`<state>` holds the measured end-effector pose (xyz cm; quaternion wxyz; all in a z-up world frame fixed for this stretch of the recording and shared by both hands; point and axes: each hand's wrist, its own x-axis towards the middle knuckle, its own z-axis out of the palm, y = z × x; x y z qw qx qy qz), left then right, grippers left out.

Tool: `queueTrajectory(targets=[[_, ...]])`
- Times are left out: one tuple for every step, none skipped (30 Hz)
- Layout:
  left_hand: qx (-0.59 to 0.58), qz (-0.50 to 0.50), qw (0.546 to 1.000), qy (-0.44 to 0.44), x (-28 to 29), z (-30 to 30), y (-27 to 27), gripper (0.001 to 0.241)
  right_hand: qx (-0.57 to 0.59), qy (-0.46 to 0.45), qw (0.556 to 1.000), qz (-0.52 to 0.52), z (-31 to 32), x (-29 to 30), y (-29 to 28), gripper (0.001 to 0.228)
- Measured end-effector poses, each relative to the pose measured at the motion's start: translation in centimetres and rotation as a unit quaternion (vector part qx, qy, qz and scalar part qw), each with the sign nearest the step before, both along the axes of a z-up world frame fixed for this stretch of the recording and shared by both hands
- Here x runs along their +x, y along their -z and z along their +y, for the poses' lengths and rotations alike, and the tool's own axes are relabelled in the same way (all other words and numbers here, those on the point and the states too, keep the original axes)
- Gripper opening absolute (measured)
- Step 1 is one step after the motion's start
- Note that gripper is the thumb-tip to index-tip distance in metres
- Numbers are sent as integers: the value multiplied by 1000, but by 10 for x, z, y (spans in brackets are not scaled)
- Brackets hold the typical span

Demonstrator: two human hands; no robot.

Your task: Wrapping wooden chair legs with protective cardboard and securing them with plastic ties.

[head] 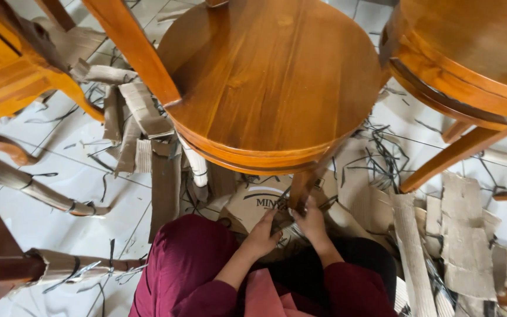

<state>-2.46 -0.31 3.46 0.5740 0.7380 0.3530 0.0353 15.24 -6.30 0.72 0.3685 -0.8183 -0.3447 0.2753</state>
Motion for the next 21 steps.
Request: queueTrajectory(targets=[[-1, -1, 1000, 9, 1, -2, 7, 70, -1, 9, 1000, -1, -6, 6, 31, 60], [17, -14, 1000, 20, 2, -4, 13, 70, -31, -28, 999, -8, -13, 12, 62, 62], [33, -26, 999, 33, 3, -7, 20, 70, -63, -63, 996, -13, -22, 18, 93, 64], [31, -28, 998, 45, 5, -8, 22, 70, -64, -51, 997, -13, -24, 9, 72, 64], [19, -24, 997, 66, 4, -10, 25, 68, -56, -67, 996, -7, -28, -3, 52, 55], [8, -20, 996, 88, 3, -12, 28, 65, -47, -83, 995, -1, -30, -14, 33, 47], [3, -19, 995, 102, 3, -16, 18, 65, -52, -69, 996, 2, -38, -13, 46, 47], [0, -34, 992, 119, 2, -20, 9, 64, -72, -83, 994, -21, -46, -12, 59, 41], [-2, -51, 990, 134, 3, -21, -1, 62, -92, -99, 990, -45, -52, -8, 70, 34], [-6, -54, 988, 146, 1, -22, -1, 62, -96, -87, 991, -46, -58, -12, 73, 34], [12, -59, 985, 162, 1, -23, -1, 62, -111, -96, 988, -54, -61, -13, 75, 29], [30, -65, 981, 178, 2, -23, -1, 61, -127, -104, 984, -62, -65, -13, 76, 25], [28, -69, 980, 183, 2, -21, 3, 61, -129, -98, 985, -64, -69, -15, 74, 25], [35, -80, 978, 189, 4, -20, 6, 59, -77, -84, 990, -81, -73, -16, 71, 24], [42, -88, 976, 193, 3, -18, 10, 57, -24, -70, 993, -94, -76, -20, 70, 23], [40, -87, 976, 198, 5, -17, 15, 57, -26, -65, 993, -93, -78, -15, 70, 23], [58, -78, 976, 193, 4, -17, 20, 54, 26, -41, 989, -138, -81, -14, 71, 24], [76, -70, 977, 188, 4, -16, 25, 52, 76, -15, 980, -184, -83, -12, 72, 26], [73, -64, 976, 193, 4, -19, 26, 52, 74, -11, 981, -178, -87, -2, 77, 26], [68, -85, 977, 182, 6, -23, 27, 51, 54, 12, 984, -170, -92, 9, 81, 23], [66, -108, 977, 170, 9, -24, 26, 50, 36, 34, 985, -163, -93, 24, 85, 22]])
